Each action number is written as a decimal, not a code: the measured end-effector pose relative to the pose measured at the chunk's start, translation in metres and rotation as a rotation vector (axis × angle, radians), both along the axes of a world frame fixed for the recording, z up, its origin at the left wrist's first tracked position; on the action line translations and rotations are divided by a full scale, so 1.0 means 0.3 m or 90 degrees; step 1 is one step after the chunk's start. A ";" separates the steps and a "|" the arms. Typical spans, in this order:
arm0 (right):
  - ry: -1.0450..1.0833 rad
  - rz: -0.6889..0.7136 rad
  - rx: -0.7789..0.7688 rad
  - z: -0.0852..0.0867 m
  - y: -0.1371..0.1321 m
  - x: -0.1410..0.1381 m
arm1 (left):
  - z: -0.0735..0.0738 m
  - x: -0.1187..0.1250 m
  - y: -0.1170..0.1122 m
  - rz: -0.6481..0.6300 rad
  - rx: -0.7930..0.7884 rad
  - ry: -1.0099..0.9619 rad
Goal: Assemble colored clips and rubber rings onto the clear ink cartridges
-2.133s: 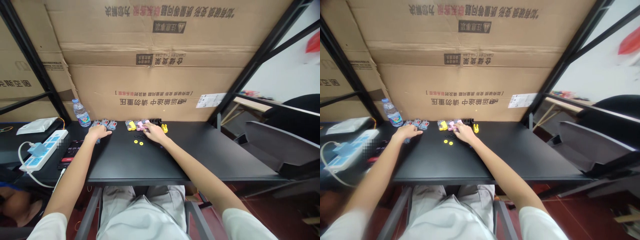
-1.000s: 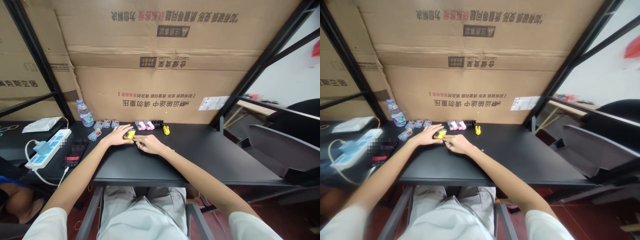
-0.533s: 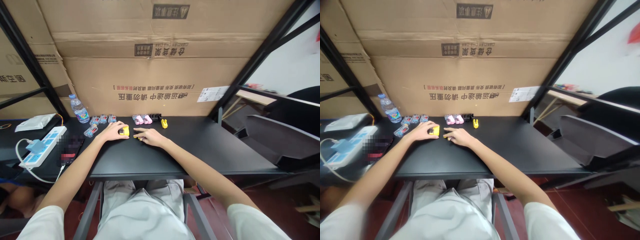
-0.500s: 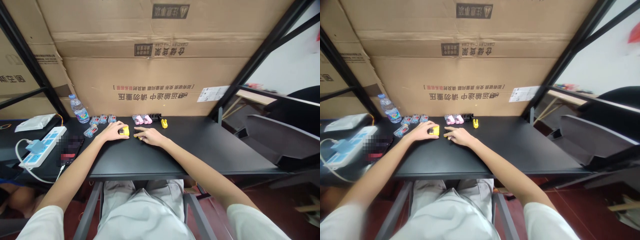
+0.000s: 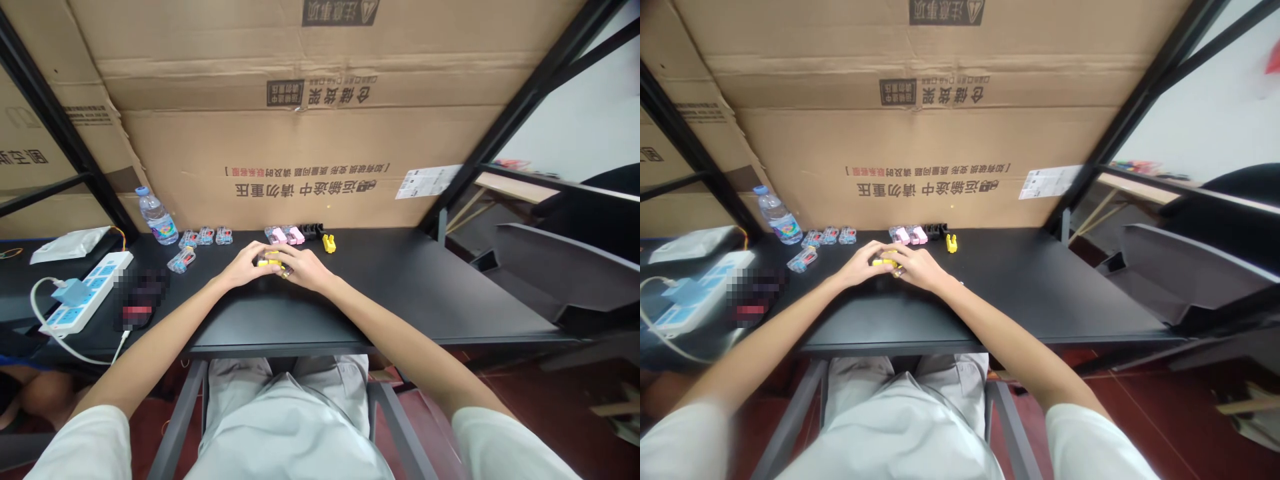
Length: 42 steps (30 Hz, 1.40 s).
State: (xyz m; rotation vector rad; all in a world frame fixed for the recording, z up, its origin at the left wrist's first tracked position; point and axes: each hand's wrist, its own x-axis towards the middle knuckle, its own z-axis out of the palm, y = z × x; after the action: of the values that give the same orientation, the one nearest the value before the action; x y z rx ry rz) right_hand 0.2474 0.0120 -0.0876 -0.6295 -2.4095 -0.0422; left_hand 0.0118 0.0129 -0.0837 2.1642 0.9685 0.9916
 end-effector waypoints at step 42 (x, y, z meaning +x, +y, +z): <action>0.677 0.258 -0.816 0.084 -0.068 -0.086 | -0.006 0.023 -0.032 -0.134 -0.291 -0.001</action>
State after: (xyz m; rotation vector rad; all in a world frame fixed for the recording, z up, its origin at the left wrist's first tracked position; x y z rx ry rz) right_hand 0.2217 -0.0083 -0.0624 -0.4366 -1.2110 1.6333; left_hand 0.0188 0.0032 -0.0856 1.8328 0.8464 0.6019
